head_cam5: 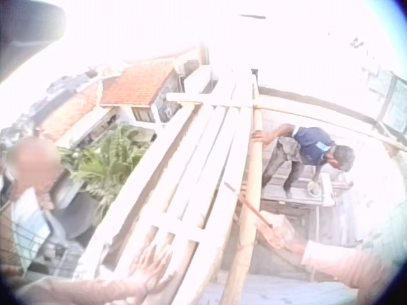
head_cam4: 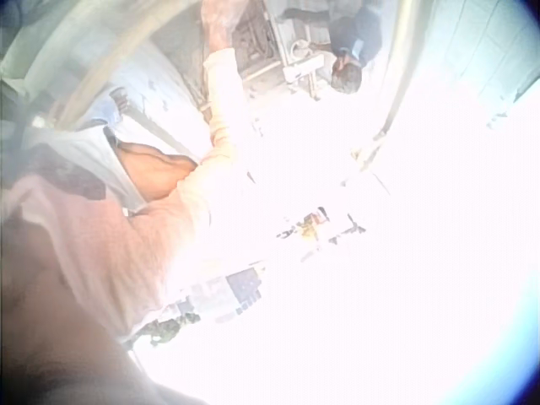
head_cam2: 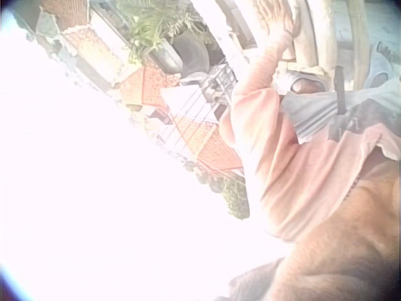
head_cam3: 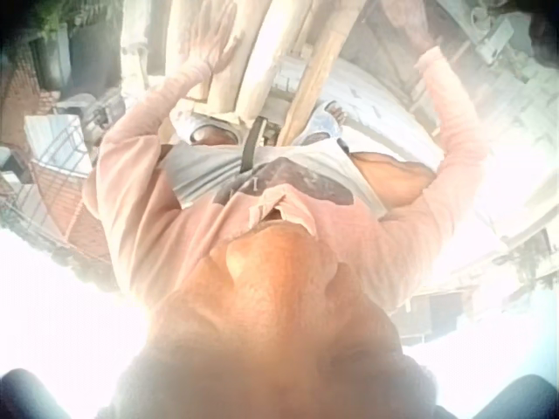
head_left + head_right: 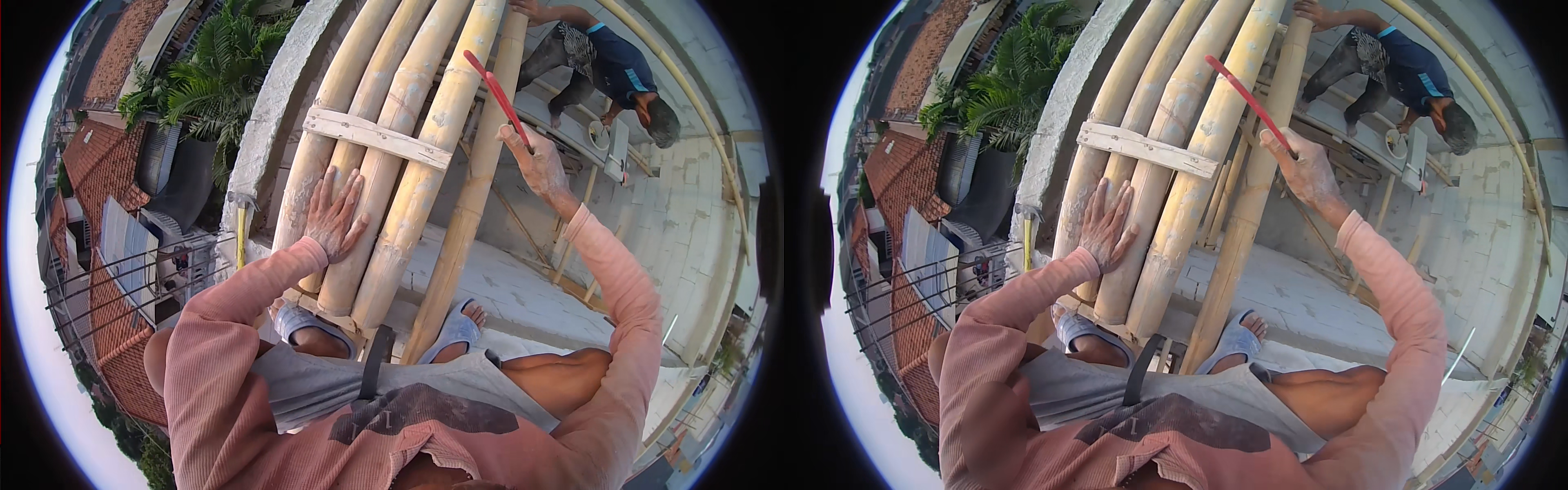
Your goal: The person secures bamboo poles together using wire and pliers while standing on a construction ledge.
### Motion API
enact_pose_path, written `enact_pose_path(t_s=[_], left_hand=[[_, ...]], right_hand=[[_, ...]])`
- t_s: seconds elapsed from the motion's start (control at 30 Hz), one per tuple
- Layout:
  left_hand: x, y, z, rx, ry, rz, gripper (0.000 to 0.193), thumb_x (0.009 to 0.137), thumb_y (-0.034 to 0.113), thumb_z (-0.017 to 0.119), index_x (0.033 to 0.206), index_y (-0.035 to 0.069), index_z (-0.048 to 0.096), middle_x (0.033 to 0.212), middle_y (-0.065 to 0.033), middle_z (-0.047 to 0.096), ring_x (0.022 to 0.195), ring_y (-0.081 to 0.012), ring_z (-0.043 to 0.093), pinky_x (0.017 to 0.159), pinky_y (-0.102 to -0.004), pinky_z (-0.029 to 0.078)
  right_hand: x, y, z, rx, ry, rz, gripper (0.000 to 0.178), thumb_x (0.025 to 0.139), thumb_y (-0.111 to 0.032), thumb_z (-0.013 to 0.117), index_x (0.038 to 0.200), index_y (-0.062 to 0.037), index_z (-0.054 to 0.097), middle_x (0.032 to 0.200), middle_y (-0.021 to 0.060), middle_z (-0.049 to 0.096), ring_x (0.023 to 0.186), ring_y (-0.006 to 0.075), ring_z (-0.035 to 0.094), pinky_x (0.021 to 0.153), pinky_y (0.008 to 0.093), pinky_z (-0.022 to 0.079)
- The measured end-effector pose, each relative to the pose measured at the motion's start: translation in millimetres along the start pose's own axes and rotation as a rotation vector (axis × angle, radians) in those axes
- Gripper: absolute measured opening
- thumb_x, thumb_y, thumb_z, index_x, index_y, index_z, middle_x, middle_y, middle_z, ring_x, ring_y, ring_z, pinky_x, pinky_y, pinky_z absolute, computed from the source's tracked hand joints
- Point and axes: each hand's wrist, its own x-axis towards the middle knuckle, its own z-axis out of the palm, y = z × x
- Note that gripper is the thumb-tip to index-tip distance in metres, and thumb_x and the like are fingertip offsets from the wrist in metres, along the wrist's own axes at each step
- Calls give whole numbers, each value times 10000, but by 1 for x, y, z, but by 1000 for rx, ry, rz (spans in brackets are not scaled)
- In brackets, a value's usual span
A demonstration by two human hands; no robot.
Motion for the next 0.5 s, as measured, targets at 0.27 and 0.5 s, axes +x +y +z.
enact_pose_path(t_s=[0.27,0.5], left_hand=[[9,-39,22,-437,134,73,647,1037,333,469,1605,139,227,1659,-155,213,1537,-396,152,1255,-534,146],[38,-86,-23,-330,413,-329,673,1009,414,523,1566,118,292,1593,-216,323,1460,-396,350,1179,-478,338]], right_hand=[[8,-56,148,-474,277,-431,381,772,-145,788,1129,-122,658,887,65,602,832,269,586,768,413,466],[10,-47,160,-811,532,-447,202,848,-307,717,1030,-223,692,805,-34,519,755,180,530,691,369,405]])
